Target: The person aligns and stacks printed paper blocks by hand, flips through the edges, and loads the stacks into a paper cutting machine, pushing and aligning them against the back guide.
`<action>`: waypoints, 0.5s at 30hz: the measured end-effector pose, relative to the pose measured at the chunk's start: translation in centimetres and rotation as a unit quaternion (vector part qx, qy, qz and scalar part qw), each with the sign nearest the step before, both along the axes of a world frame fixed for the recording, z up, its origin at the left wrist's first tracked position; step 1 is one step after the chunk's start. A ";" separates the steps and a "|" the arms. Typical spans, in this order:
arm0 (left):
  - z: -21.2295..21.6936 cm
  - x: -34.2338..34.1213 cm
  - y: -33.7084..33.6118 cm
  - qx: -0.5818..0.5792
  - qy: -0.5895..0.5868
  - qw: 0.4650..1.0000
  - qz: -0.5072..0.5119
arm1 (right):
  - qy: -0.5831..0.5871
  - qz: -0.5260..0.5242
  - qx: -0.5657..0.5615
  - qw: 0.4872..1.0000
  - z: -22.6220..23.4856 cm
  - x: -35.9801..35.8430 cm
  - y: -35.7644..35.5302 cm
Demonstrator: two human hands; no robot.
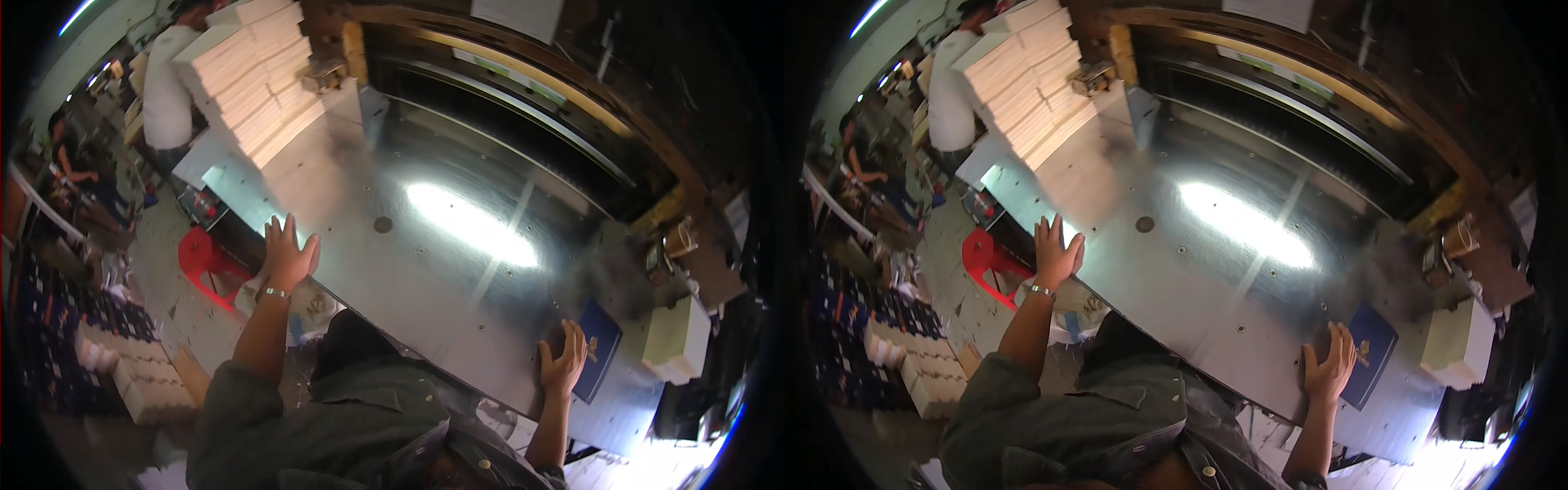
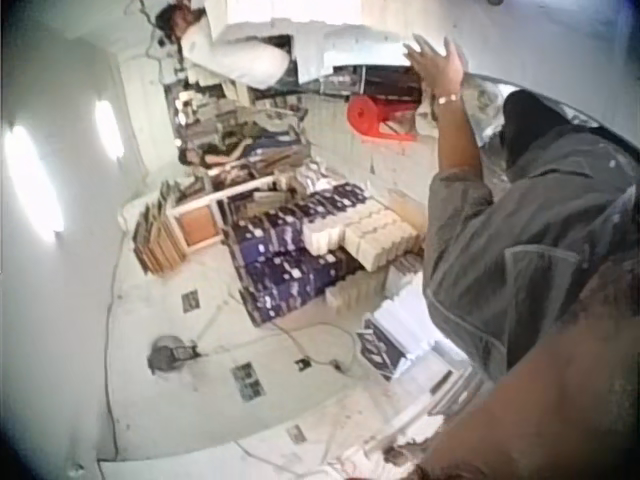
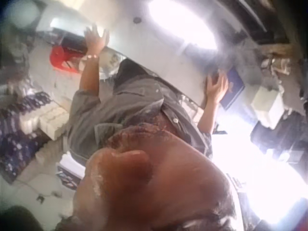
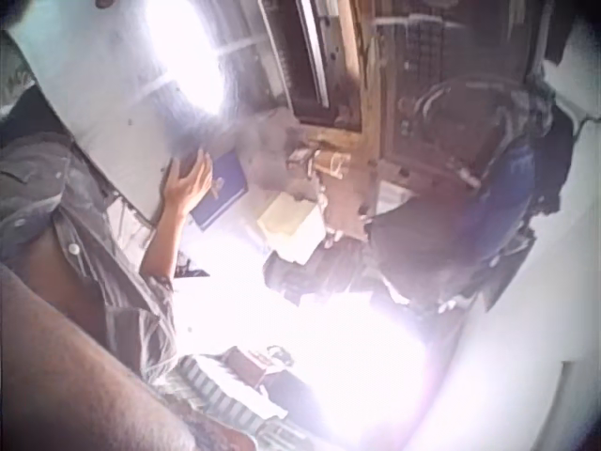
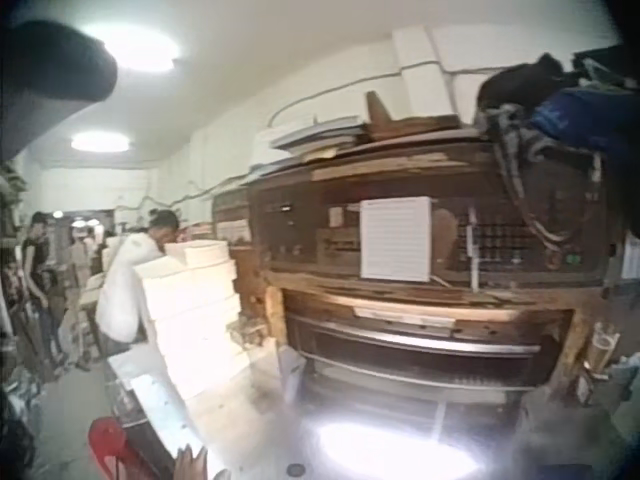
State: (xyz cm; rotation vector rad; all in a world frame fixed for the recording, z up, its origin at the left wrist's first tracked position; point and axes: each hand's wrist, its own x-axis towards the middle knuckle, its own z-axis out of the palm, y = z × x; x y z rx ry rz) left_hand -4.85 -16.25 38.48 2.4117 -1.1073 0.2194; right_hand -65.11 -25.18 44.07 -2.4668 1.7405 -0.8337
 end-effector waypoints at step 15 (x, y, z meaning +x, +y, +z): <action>-0.7 -0.1 0.2 -0.046 -0.024 0.998 -0.017 | -0.006 -0.025 0.013 1.000 -0.4 -0.1 -0.4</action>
